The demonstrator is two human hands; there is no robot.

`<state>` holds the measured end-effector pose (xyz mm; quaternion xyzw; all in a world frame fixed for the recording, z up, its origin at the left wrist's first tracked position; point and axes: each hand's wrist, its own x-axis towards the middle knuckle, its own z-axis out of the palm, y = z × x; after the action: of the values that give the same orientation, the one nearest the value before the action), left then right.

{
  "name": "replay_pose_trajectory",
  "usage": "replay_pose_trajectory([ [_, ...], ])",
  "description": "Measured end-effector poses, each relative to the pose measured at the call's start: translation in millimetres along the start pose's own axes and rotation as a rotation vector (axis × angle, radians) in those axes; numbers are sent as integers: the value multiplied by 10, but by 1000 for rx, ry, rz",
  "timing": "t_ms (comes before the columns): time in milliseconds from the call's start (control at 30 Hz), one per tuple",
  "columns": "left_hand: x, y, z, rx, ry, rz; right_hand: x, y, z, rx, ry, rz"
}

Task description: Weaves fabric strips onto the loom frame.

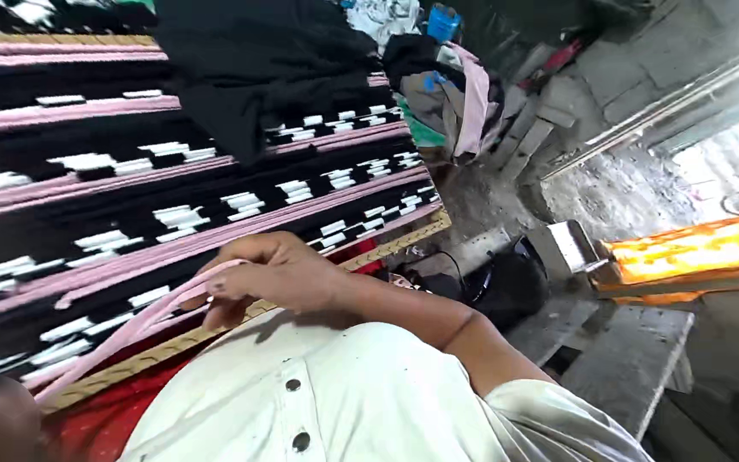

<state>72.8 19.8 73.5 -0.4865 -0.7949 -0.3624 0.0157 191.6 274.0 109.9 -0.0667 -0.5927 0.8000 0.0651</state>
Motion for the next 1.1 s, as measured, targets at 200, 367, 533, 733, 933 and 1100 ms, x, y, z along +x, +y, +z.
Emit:
replay_pose_trajectory([
  [200,-121,-201,44,177,-33,-126,143,-109,147,-105,-180,-108],
  [367,-115,-175,62,251,-3,-187,213,-83,221,-88,-116,-56],
  [533,-254,-323,140,259,75,-131,126,-53,117,-303,-119,-129],
  [733,-650,-980,255,229,-36,-248,-53,59,-512,-1140,-4,-346],
  [933,-717,-1212,234,205,-121,-309,-395,-166,-845,-1137,-194,-71],
  [1100,-849,-1534,200,146,-109,-209,-560,-65,-976,-1043,-309,-9],
])
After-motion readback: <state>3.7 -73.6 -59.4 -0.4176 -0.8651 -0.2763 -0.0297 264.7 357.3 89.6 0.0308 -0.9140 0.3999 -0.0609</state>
